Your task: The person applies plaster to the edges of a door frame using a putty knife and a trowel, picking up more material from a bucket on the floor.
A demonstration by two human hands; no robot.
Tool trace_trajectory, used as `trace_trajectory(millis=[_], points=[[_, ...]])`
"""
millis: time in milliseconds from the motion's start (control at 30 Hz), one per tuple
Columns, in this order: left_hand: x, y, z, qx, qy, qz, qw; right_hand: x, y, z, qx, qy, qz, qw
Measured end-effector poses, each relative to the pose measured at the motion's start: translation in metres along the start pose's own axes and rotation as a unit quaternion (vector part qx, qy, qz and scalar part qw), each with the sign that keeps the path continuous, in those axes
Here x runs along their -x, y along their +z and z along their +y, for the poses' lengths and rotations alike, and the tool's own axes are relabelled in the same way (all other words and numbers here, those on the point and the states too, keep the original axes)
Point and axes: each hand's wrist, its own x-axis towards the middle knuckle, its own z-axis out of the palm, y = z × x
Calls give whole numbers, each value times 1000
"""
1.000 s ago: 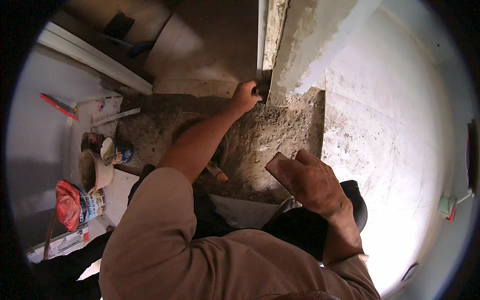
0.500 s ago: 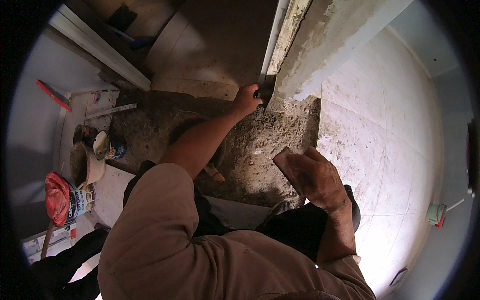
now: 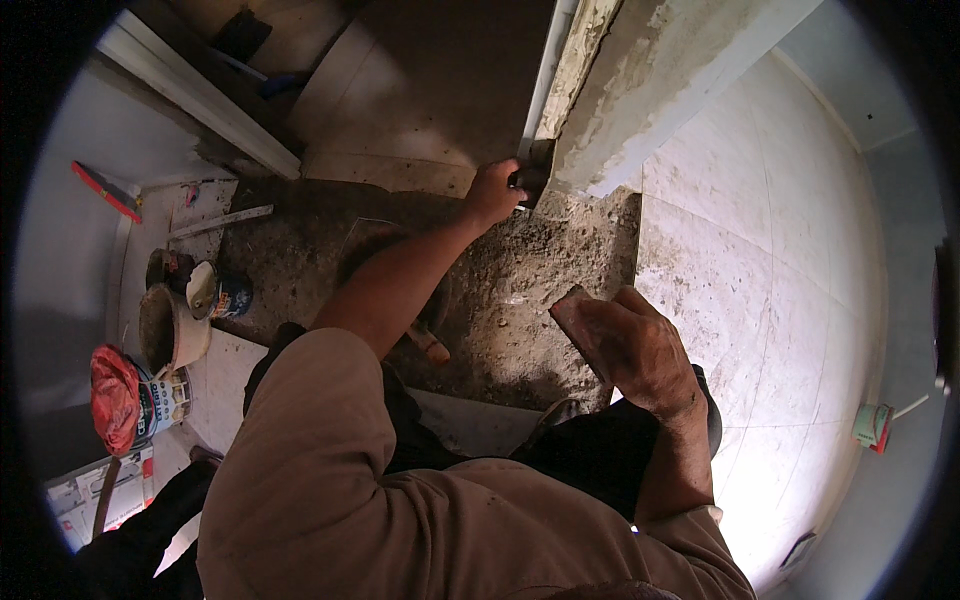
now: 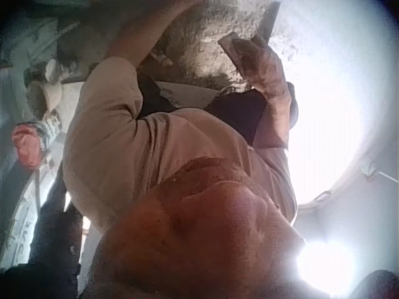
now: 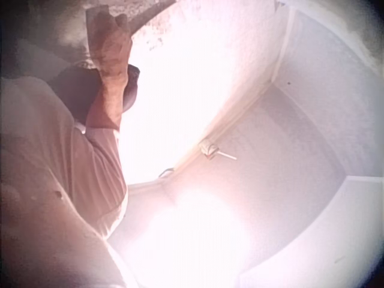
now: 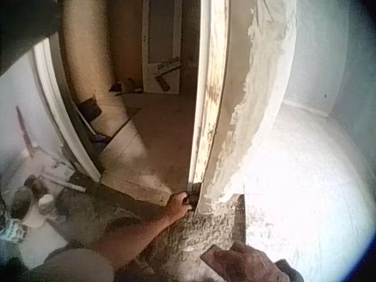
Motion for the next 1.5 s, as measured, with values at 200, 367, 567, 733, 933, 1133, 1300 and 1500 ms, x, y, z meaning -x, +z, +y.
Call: trace_trajectory(millis=[200, 367, 567, 733, 933, 1133, 1300, 1500], points=[[-1, -10, 26, 13, 4, -8, 1000, 1, -1, 0, 3, 4, 10, 1000], [-3, -15, 35, 54, -2, -8, 998, -1, -1, -5, 1, 1, 20, 1000], [-9, -18, 38, 77, 20, -4, 997, -2, -7, -12, -10, -51, 39, 998], [-14, -22, 44, 62, 44, 2, 997, -2, -5, -8, -18, -6, 43, 999], [-15, -35, 74, 73, 4, -10, 997, -2, -7, -6, -6, 1, 35, 999], [-19, -47, 91, 66, 8, -5, 998, -4, -6, -4, -29, 13, 35, 999], [-22, -52, 107, 61, -25, -2, 998, -5, -7, -7, -3, 17, 37, 999], [-33, -55, 112, 90, 1, 12, 996, -6, -8, -4, 8, 6, 40, 999]])
